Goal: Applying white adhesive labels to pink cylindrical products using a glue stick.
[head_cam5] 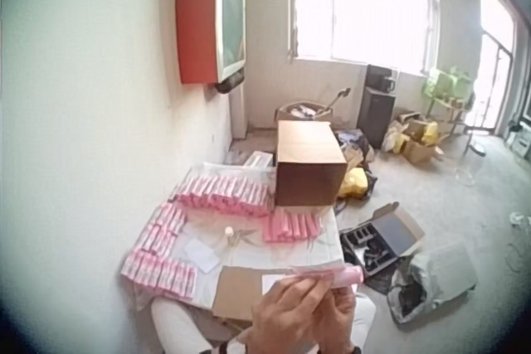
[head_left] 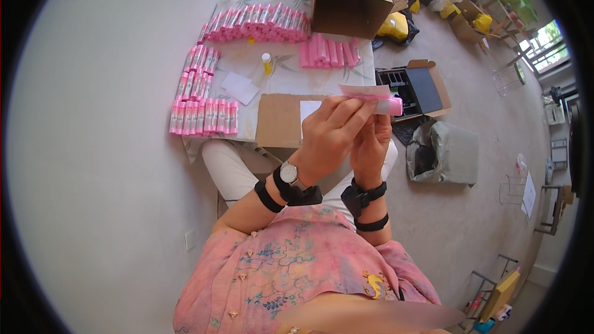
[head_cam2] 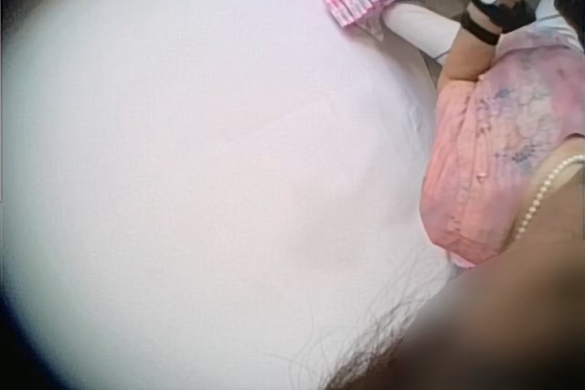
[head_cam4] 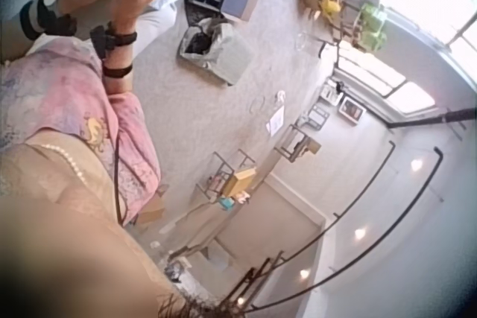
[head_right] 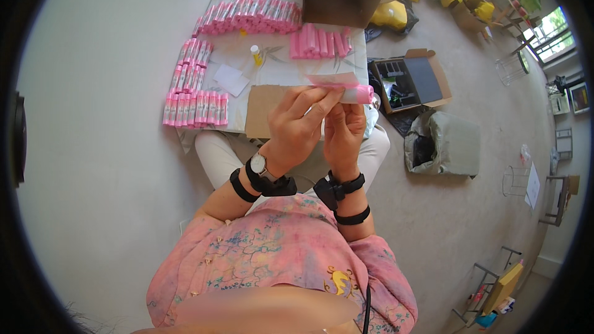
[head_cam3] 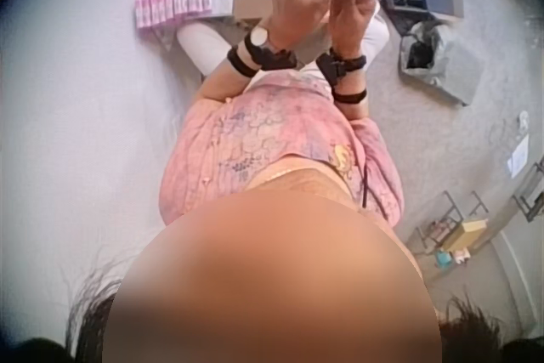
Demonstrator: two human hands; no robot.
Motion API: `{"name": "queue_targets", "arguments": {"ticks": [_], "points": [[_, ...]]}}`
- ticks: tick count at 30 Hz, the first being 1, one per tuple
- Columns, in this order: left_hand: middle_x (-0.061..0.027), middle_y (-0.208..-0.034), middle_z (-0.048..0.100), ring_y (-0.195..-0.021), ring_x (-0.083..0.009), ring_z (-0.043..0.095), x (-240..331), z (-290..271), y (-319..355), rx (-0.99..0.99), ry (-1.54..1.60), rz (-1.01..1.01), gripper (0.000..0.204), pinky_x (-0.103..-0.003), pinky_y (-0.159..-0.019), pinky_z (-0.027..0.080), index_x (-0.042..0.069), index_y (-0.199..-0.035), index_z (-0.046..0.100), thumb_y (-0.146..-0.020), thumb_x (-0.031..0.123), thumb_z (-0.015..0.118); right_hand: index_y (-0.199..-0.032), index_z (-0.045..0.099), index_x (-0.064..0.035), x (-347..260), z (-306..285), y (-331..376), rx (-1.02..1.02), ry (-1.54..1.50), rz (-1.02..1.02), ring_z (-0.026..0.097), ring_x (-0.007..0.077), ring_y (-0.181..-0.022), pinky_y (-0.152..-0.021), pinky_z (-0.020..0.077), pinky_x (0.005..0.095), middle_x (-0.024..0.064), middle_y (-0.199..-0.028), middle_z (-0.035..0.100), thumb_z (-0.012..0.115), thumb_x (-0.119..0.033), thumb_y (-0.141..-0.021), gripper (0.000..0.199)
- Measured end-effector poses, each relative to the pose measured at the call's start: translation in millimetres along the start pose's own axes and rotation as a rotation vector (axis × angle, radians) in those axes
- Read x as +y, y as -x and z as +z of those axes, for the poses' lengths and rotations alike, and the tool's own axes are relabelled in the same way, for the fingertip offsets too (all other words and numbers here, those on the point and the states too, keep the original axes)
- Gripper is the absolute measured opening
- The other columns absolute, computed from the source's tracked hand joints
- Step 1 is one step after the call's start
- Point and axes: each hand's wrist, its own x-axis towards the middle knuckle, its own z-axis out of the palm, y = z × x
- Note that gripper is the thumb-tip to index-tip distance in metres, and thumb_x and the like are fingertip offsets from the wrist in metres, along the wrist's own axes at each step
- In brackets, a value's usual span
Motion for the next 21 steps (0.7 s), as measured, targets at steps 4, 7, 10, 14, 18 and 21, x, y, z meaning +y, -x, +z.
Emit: {"name": "queue_targets", "arguments": {"ticks": [4,7,10,14,18,21], "points": [[-0.0027,-0.105,0.072,-0.095,-0.0243,0.067,-1.1,0.2,-1.5,-0.031,0.044,-0.037,0.045,-0.036,-0.077,0.058,0.011,-0.120,0.076,-0.077,-0.002,0.071,-0.141,0.053,-0.0027,-4.0,-3.7,-3.6,-0.027,0.038,-0.012,0.062,0.0167,-0.123,-0.104,0.0500,0.0296,0.0076,-0.132,0.066,0.061,-0.008,-0.105,0.037],[-0.0034,-0.104,0.072,-0.094,-0.0251,0.068,-3.6,0.3,-1.8,-0.047,0.060,-0.052,0.042,-0.037,-0.078,0.058,0.011,-0.118,0.076,-0.078,-0.002,0.071,-0.141,0.053,-0.0019,-6.1,-4.4,-4.6,-0.032,0.060,-0.005,0.062,0.0175,-0.124,-0.106,0.0494,0.0308,0.0088,-0.132,0.066,0.061,-0.008,-0.105,0.037],[-0.0046,-0.103,0.073,-0.094,-0.0260,0.069,-5.7,-0.3,-3.8,-0.055,0.071,-0.051,0.038,-0.037,-0.078,0.058,0.010,-0.115,0.076,-0.079,-0.001,0.071,-0.141,0.053,-0.0007,-6.5,-8.1,-5.4,-0.047,0.080,-0.006,0.061,0.0184,-0.125,-0.107,0.0491,0.0317,0.0098,-0.133,0.066,0.061,-0.010,-0.105,0.038],[-0.0053,-0.103,0.073,-0.095,-0.0267,0.070,-4.7,-1.3,-6.0,-0.056,0.074,-0.045,0.036,-0.037,-0.078,0.059,0.010,-0.113,0.075,-0.079,-0.001,0.071,-0.141,0.053,0.0010,-9.3,-8.4,-6.8,-0.081,0.103,-0.012,0.061,0.0205,-0.126,-0.108,0.0489,0.0336,0.0106,-0.135,0.065,0.062,-0.012,-0.105,0.040],[-0.0056,-0.103,0.073,-0.097,-0.0272,0.071,-6.9,-0.4,-3.7,-0.061,0.081,-0.045,0.036,-0.037,-0.078,0.059,0.010,-0.113,0.075,-0.079,-0.001,0.071,-0.141,0.053,0.0011,-10.8,-10.9,-5.0,-0.087,0.121,0.002,0.061,0.0215,-0.127,-0.109,0.0483,0.0353,0.0113,-0.137,0.064,0.063,-0.012,-0.104,0.040],[-0.0055,-0.104,0.074,-0.097,-0.0270,0.071,-7.2,2.4,-2.1,-0.071,0.088,-0.052,0.037,-0.037,-0.078,0.059,0.009,-0.114,0.075,-0.079,-0.001,0.071,-0.142,0.053,0.0010,-11.0,-9.9,-5.0,-0.082,0.129,0.002,0.060,0.0216,-0.128,-0.110,0.0476,0.0364,0.0115,-0.137,0.064,0.063,-0.011,-0.104,0.040]]}}
